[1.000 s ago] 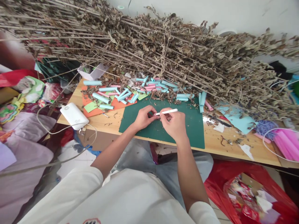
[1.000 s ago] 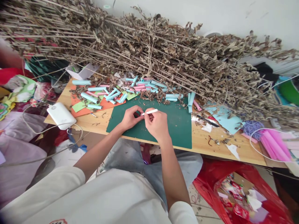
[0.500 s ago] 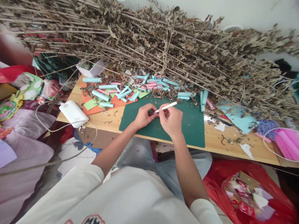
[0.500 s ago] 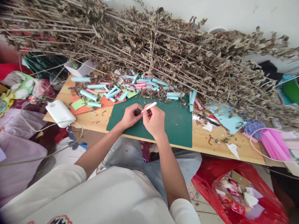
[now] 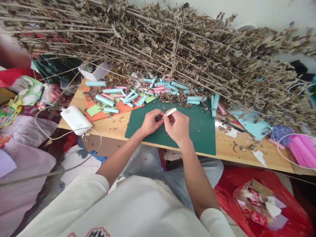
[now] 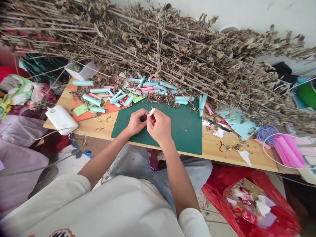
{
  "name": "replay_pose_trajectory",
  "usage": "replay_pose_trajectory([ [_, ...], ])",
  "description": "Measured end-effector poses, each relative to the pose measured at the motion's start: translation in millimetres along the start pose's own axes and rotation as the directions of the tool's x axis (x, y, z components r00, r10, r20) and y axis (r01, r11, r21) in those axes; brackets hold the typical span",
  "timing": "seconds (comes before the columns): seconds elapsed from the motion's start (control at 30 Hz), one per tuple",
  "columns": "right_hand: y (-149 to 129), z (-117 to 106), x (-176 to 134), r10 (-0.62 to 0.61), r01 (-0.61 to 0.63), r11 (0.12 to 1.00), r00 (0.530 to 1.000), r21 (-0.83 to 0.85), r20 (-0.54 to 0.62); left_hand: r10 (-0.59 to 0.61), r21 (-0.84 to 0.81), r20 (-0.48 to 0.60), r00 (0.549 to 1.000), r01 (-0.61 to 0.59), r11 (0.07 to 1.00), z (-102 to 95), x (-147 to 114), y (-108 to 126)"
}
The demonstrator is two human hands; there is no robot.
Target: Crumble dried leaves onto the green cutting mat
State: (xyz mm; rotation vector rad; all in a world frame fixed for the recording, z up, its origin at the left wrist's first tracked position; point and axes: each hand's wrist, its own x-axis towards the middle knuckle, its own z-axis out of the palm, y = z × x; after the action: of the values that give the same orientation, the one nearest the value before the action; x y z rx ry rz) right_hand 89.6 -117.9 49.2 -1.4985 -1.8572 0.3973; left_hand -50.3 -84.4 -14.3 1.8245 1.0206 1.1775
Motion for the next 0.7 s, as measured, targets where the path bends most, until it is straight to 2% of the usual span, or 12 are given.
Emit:
replay_pose_trajectory([
  [0.1,1,-1,2,-0.023,0.023,1.000,0.999,-0.010,0.025,-0.030,-0.001,-0.012,0.999,0.030,1.000,-1.2,0,2],
  [0.23,5,-5,5,-0.014,0.013,0.998,1.000,0.059,0.015,-0.064,0.011,-0.033,0.997,0.065,0.998,-2.3,-1,5],
  [0.43,4,-8,7,-0.047,0.048,0.999,0.998,-0.011,0.052,-0.058,0.020,-0.052,0.997,0.059,0.998,-2.9,-2,3],
  [0.57,5,-12,10,-0.029,0.022,0.996,0.997,0.086,0.077,-0.108,0.005,-0.068,0.992,0.109,0.994,-2.9,-2,2],
  [0.7,4,-19,10,-0.012,0.008,0.993,0.999,0.122,0.035,-0.106,-0.007,-0.055,0.993,0.106,0.994,-2.7,-2,2],
])
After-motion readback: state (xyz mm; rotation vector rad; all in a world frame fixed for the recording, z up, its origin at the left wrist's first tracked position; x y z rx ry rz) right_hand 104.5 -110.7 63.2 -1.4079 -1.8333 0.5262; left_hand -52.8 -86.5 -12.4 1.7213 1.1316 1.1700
